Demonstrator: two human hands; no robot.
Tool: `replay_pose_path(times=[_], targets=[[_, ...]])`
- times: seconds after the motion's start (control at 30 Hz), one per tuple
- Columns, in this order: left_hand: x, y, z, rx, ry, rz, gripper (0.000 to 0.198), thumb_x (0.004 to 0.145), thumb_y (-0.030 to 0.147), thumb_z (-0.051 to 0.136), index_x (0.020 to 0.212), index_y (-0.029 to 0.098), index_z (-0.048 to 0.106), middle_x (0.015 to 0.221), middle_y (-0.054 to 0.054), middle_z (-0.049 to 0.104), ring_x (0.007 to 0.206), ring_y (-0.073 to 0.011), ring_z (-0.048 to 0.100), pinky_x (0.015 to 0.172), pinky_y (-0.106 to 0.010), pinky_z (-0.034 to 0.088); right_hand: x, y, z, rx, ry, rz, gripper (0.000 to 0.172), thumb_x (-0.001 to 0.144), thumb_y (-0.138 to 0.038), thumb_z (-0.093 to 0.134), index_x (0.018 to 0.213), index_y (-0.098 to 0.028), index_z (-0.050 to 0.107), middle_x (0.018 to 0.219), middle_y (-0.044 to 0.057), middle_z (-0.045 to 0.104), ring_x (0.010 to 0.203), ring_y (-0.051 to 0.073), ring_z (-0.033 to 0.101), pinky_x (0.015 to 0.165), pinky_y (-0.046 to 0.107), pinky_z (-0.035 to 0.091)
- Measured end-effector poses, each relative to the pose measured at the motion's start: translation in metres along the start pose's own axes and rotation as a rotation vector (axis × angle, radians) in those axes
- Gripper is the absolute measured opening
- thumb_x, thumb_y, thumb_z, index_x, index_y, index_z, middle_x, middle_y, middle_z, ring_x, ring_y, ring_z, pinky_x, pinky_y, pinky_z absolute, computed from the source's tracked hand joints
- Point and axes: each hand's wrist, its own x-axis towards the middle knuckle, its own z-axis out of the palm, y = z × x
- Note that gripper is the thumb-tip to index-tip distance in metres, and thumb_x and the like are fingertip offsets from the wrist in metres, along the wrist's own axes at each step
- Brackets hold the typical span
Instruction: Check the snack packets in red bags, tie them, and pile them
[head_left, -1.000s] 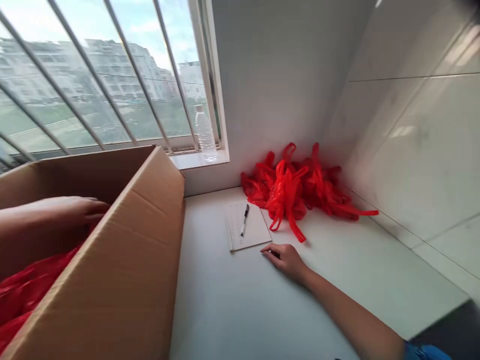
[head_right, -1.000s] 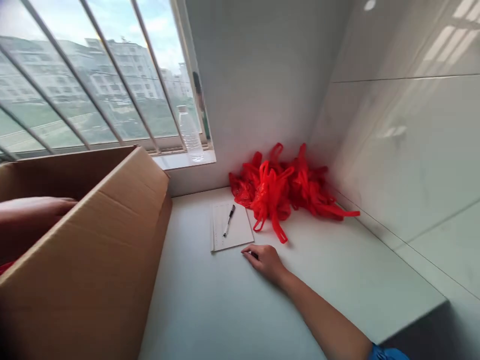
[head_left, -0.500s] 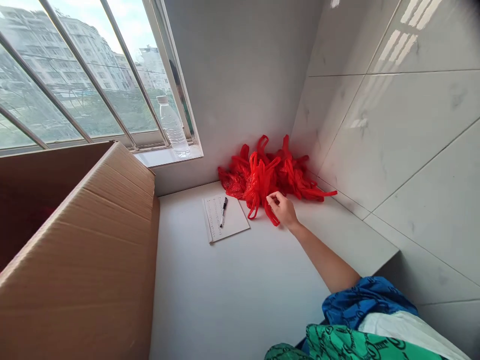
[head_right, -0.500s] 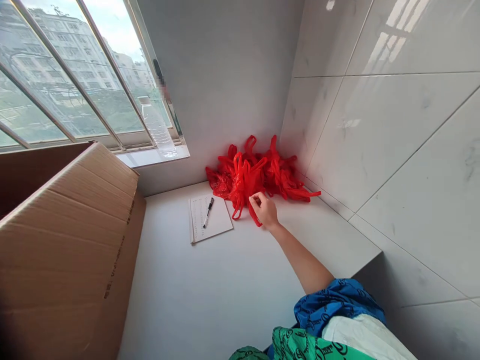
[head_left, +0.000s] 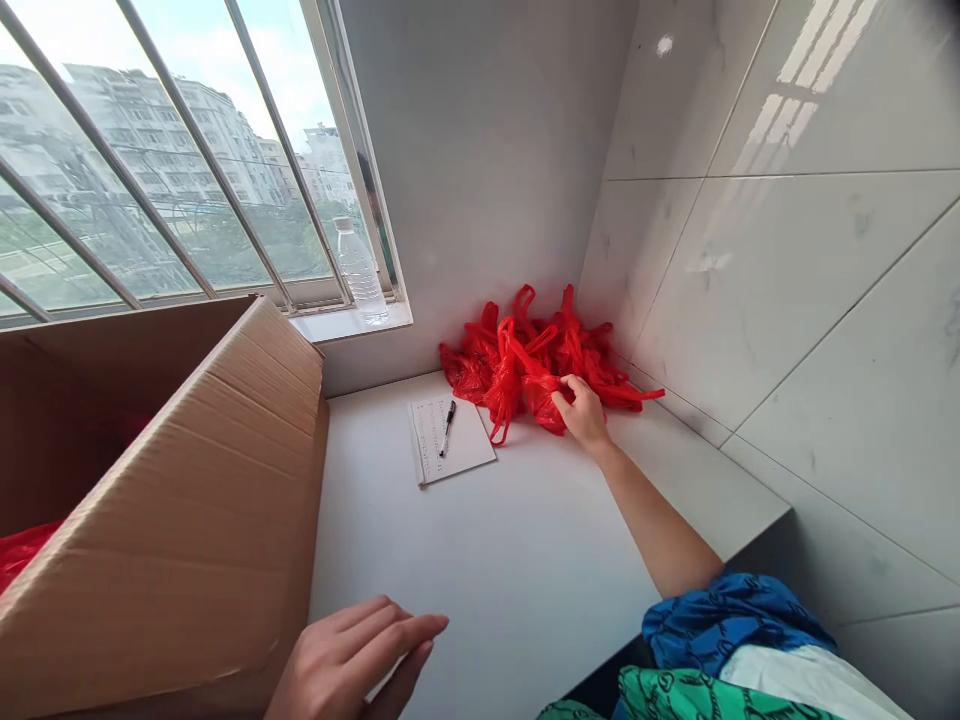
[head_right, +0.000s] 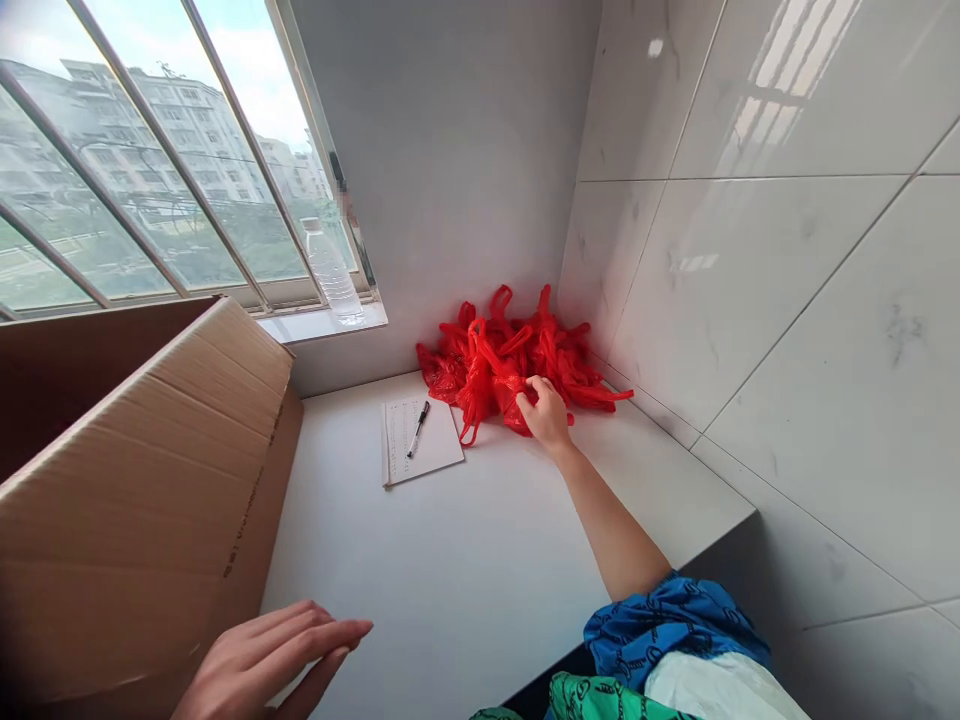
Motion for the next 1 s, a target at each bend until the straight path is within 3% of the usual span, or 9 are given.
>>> replay_pose_path(times=[0.13, 0.23, 0.3, 0.37, 0.5, 0.6, 0.67, 0.87, 1.0], targets=[[0.006, -0.026, 0.029, -0.307, -0.103, -0.409, 0.022, 0.097, 0.031, 0.052, 0.116, 0.028, 0.063, 0.092, -0.002, 0.073, 0.078, -0.0141, 0.069, 0.066, -0.021, 0.055, -0.020, -0.032, -0.021, 0.229, -0.185, -0.053, 0.018, 0.087, -0.032, 0.047, 0.094, -0.022, 0.060, 0.088, 0.000, 0.068, 0.081, 0.019, 0.062, 0.074, 0.029, 0.049], [0.020, -0.051, 0.054, -0.512, -0.088, -0.722, 0.050, 0.095, 0.047, 0.051, 0.141, 0.027, 0.043, 0.129, -0.012, 0.062, 0.105, -0.0215, 0.067, 0.077, -0.029, 0.058, -0.032, -0.059, -0.018, 0.485, -0.480, -0.089, 0.016, 0.087, -0.030, 0.052, 0.096, -0.021, 0.062, 0.092, 0.000, 0.068, 0.085, 0.018, 0.062, 0.075, 0.028, 0.049], [0.029, -0.067, 0.068, -0.572, -0.015, -0.811, 0.063, 0.092, 0.051, 0.054, 0.146, 0.026, 0.032, 0.140, -0.014, 0.052, 0.116, -0.0239, 0.061, 0.084, -0.033, 0.056, -0.038, -0.069, -0.008, 0.565, -0.667, -0.113, 0.018, 0.088, -0.030, 0.054, 0.100, -0.020, 0.064, 0.097, 0.001, 0.069, 0.090, 0.018, 0.064, 0.078, 0.029, 0.050], [0.036, -0.081, 0.079, -0.558, 0.040, -0.852, 0.063, 0.088, 0.054, 0.058, 0.140, 0.023, 0.037, 0.132, -0.012, 0.057, 0.112, -0.0244, 0.062, 0.082, -0.033, 0.055, -0.043, -0.071, 0.007, 0.527, -0.771, -0.141, 0.020, 0.089, -0.029, 0.054, 0.104, -0.020, 0.065, 0.100, 0.002, 0.070, 0.091, 0.018, 0.065, 0.079, 0.029, 0.050], [0.031, -0.100, 0.094, -0.321, 0.032, -0.915, 0.044, 0.085, 0.060, 0.057, 0.102, 0.020, 0.055, 0.084, -0.002, 0.063, 0.070, -0.0188, 0.059, 0.062, -0.028, 0.045, -0.057, -0.055, 0.035, 0.149, -0.605, -0.237, 0.021, 0.089, -0.024, 0.055, 0.106, -0.022, 0.067, 0.103, 0.004, 0.071, 0.094, 0.021, 0.065, 0.085, 0.035, 0.049], [0.021, -0.107, 0.099, -0.185, 0.048, -0.906, 0.044, 0.088, 0.061, 0.050, 0.075, 0.020, 0.050, 0.068, 0.002, 0.053, 0.061, -0.0149, 0.048, 0.057, -0.025, 0.036, -0.067, -0.040, 0.043, 0.020, -0.413, -0.316, 0.022, 0.090, -0.026, 0.057, 0.110, -0.023, 0.066, 0.109, 0.007, 0.070, 0.104, 0.024, 0.063, 0.095, 0.039, 0.045], [0.015, -0.109, 0.100, -0.174, 0.067, -0.903, 0.045, 0.088, 0.061, 0.050, 0.069, 0.020, 0.045, 0.065, 0.003, 0.049, 0.061, -0.0135, 0.044, 0.056, -0.025, 0.031, -0.072, -0.035, 0.043, 0.016, -0.353, -0.328, 0.020, 0.093, -0.030, 0.055, 0.108, -0.023, 0.065, 0.108, 0.007, 0.069, 0.104, 0.024, 0.062, 0.095, 0.038, 0.044], [0.008, -0.114, 0.102, -0.248, 0.090, -0.918, 0.042, 0.088, 0.055, 0.056, 0.069, 0.020, 0.042, 0.058, 0.006, 0.038, 0.055, -0.0111, 0.033, 0.054, -0.025, 0.024, -0.084, -0.035, 0.047, -0.124, -0.527, -0.173, 0.029, 0.091, -0.052, 0.057, 0.089, -0.023, 0.060, 0.081, 0.001, 0.065, 0.067, 0.018, 0.058, 0.062, 0.029, 0.042], [0.007, -0.115, 0.103, -0.492, 0.212, -0.902, 0.039, 0.090, 0.050, 0.055, 0.068, 0.019, 0.046, 0.061, 0.004, 0.041, 0.058, -0.0114, 0.036, 0.056, -0.024, 0.029, -0.090, -0.034, 0.056, -0.067, -0.648, -0.158, 0.033, 0.094, -0.050, 0.049, 0.075, -0.023, 0.051, 0.070, 0.000, 0.057, 0.063, 0.018, 0.051, 0.059, 0.029, 0.037]])
